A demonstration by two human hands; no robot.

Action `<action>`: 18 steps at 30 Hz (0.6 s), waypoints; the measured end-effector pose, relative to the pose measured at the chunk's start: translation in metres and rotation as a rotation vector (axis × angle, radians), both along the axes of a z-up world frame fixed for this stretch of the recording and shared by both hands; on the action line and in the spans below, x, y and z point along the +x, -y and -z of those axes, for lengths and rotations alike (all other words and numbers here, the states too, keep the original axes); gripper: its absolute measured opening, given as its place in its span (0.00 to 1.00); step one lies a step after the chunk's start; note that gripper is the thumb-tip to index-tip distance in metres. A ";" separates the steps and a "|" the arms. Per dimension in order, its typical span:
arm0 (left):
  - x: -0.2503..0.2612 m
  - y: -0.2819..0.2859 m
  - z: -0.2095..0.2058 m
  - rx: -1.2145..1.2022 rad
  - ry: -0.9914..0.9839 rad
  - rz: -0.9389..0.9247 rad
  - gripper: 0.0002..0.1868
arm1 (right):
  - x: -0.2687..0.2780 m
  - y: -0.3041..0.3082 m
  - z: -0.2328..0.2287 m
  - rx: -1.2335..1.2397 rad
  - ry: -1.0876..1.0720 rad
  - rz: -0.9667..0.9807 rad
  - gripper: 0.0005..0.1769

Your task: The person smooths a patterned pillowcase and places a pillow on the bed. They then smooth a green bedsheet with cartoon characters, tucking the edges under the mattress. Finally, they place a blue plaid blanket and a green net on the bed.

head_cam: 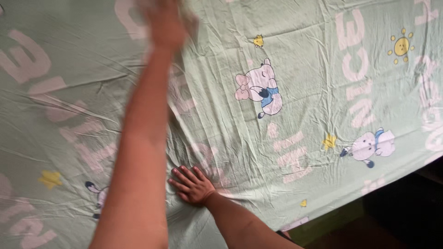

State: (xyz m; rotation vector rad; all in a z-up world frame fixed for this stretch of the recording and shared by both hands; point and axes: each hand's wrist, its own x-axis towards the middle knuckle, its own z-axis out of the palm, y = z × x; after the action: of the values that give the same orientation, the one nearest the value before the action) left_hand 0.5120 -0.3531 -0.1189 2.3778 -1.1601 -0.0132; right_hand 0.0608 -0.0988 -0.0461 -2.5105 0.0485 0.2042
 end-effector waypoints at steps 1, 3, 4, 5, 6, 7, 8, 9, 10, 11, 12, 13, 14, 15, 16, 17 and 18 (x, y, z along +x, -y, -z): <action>-0.057 0.017 -0.010 -0.109 -0.102 0.235 0.51 | -0.001 0.003 0.001 0.005 -0.004 -0.005 0.35; -0.169 0.035 -0.033 0.069 -0.306 0.556 0.36 | 0.019 -0.006 0.006 0.083 -0.130 -0.108 0.34; -0.227 0.043 -0.042 0.083 -0.573 0.788 0.36 | 0.020 -0.004 0.007 0.106 -0.176 -0.138 0.34; -0.277 0.045 -0.049 0.101 -0.845 1.014 0.37 | 0.021 -0.002 0.008 0.104 -0.180 -0.141 0.34; -0.324 0.040 -0.059 0.137 -0.963 1.011 0.41 | 0.017 -0.002 0.005 0.061 -0.157 -0.127 0.34; -0.347 0.033 -0.062 0.045 -0.973 0.992 0.40 | 0.022 -0.002 0.008 0.015 -0.118 -0.108 0.34; -0.362 0.016 -0.068 -0.036 -0.989 0.971 0.39 | 0.025 -0.008 0.007 -0.016 -0.087 -0.089 0.33; -0.368 -0.003 -0.076 -0.118 -1.004 0.948 0.38 | 0.024 -0.011 0.003 -0.037 -0.061 -0.082 0.33; -0.360 -0.022 -0.084 -0.123 -1.004 0.846 0.38 | 0.029 -0.009 0.003 -0.057 -0.033 -0.071 0.33; -0.344 -0.041 -0.093 -0.128 -1.001 0.743 0.38 | 0.034 -0.005 0.003 -0.073 -0.006 -0.064 0.33; -0.324 -0.063 -0.105 -0.161 -1.044 0.599 0.35 | 0.039 0.000 0.003 -0.106 0.058 -0.040 0.33; -0.304 -0.083 -0.118 -0.193 -1.081 0.453 0.32 | 0.046 0.007 0.003 -0.162 0.138 -0.018 0.33; -0.293 -0.107 -0.133 -0.356 -1.451 0.285 0.31 | 0.034 0.010 -0.005 -0.195 0.176 0.002 0.32; -0.290 -0.132 -0.150 -0.300 -1.178 0.208 0.30 | 0.022 0.012 -0.013 -0.082 0.131 0.012 0.32; -0.278 -0.156 -0.163 -0.242 -0.887 0.152 0.30 | 0.023 0.012 -0.015 0.088 0.050 0.030 0.33; -0.272 -0.180 -0.175 -0.300 -0.903 0.114 0.30 | 0.024 0.008 -0.018 0.260 -0.028 0.044 0.33; -0.271 -0.197 -0.182 -0.371 -0.920 0.080 0.29 | 0.027 0.007 -0.019 0.202 -0.068 -0.001 0.31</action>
State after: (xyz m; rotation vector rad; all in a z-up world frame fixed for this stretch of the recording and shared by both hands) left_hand 0.2412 -0.1561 0.0636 1.6598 -0.7062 -0.7611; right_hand 0.0874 -0.1061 -0.0271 -2.3021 0.0521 0.2810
